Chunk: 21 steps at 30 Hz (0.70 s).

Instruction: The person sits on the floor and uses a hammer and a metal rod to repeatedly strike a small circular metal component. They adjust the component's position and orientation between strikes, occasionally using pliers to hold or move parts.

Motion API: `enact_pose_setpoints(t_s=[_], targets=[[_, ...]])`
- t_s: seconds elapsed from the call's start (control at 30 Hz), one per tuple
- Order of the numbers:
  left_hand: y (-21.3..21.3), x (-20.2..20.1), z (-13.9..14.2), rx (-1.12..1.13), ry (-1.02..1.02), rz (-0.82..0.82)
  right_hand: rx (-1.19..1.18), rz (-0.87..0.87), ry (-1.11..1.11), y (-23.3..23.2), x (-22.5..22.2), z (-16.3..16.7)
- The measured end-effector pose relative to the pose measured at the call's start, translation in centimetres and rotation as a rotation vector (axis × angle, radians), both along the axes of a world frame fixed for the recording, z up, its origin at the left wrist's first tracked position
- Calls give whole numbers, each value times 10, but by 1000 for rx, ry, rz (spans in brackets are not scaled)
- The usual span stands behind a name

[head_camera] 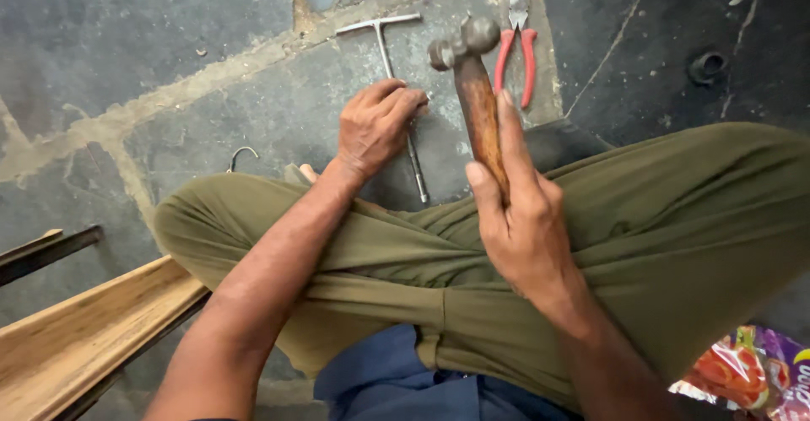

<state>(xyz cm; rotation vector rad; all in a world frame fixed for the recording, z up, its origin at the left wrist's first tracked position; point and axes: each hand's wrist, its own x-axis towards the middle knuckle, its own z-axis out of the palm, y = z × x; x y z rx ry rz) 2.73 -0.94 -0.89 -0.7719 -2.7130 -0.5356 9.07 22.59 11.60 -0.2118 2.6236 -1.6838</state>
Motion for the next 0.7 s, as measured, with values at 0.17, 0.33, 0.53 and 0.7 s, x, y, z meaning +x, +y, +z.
enact_pose_setpoints(t_s=[0.17, 0.33, 0.53, 0.7], targets=[[-2, 1, 0, 17, -21, 7, 21, -11, -73, -3, 15, -9], [1, 0, 1, 48, -21, 23, 56, 11, -75, -9, 14, -27], [-3, 3, -1, 40, 9, 21, 27, -74, -2, -3, 11, 43], [-4, 3, -3, 65, 23, 24, -236, -207, -58, -14, 23, 40]])
